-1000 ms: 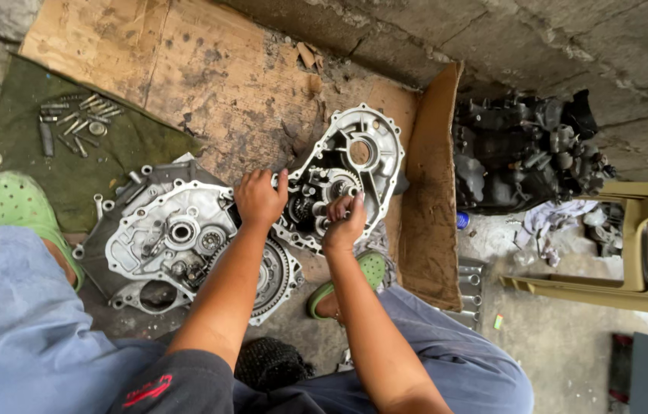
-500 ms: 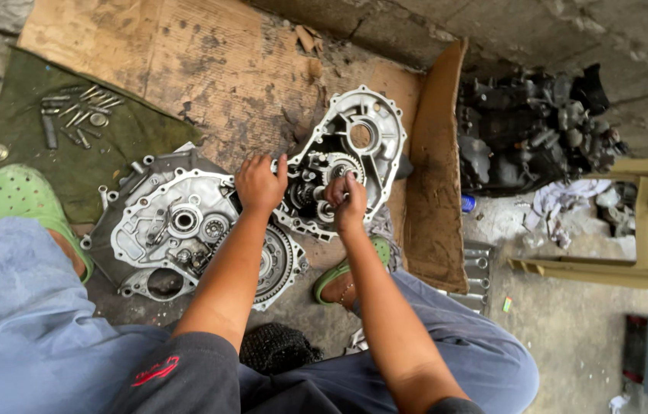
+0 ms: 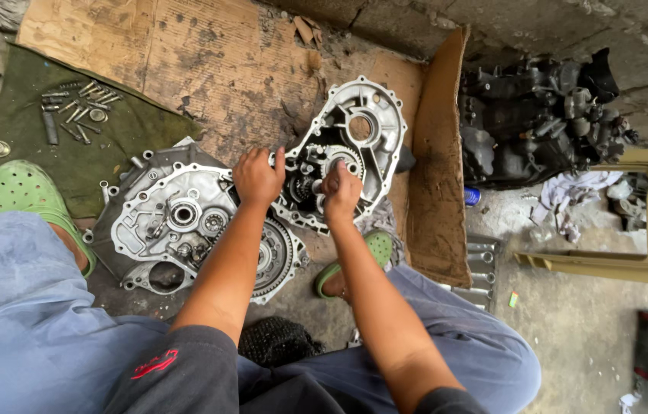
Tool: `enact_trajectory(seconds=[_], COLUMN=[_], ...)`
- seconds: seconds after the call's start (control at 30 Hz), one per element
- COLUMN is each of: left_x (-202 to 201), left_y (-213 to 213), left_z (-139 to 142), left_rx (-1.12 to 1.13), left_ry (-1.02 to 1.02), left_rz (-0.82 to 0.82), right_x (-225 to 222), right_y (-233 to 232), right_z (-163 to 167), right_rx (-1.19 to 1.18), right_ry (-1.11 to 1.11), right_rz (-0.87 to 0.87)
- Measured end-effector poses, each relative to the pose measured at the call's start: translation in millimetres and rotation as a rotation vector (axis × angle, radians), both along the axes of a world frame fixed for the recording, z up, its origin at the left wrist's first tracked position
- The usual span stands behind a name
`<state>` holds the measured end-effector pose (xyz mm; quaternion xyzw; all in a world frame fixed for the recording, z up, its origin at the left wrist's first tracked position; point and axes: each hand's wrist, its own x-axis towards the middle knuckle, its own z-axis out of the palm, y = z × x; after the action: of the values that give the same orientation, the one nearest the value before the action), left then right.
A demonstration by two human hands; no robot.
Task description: The person sits on the floor and assembles internal components of a disassembled engine casing. They insert a cylindrical metal part into the gear assembly, rotate the gears to check alignment, and adjust the position of the casing halves.
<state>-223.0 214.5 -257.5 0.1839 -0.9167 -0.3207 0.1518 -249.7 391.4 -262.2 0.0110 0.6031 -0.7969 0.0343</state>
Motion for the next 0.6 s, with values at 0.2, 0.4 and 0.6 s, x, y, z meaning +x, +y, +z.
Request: enact_trajectory(seconds=[0.2, 0.4, 0.6], left_x=[1, 0, -2], left_y=[0, 0, 3], left_z=[2, 3, 3], left_rx=[-0.014, -0.047, -0.003], left_ry=[0.029, 0.046, 0.03], left_rz=[0.011, 0.031, 0.022], right_x=[6, 2, 0], right_y=[-13, -15, -3], right_z=[1, -6, -3], right_rx=[0.049, 0.024, -0.004], right_ry=[0.027, 0.042, 0.089], right_rz=[0.144, 0.007, 0.159])
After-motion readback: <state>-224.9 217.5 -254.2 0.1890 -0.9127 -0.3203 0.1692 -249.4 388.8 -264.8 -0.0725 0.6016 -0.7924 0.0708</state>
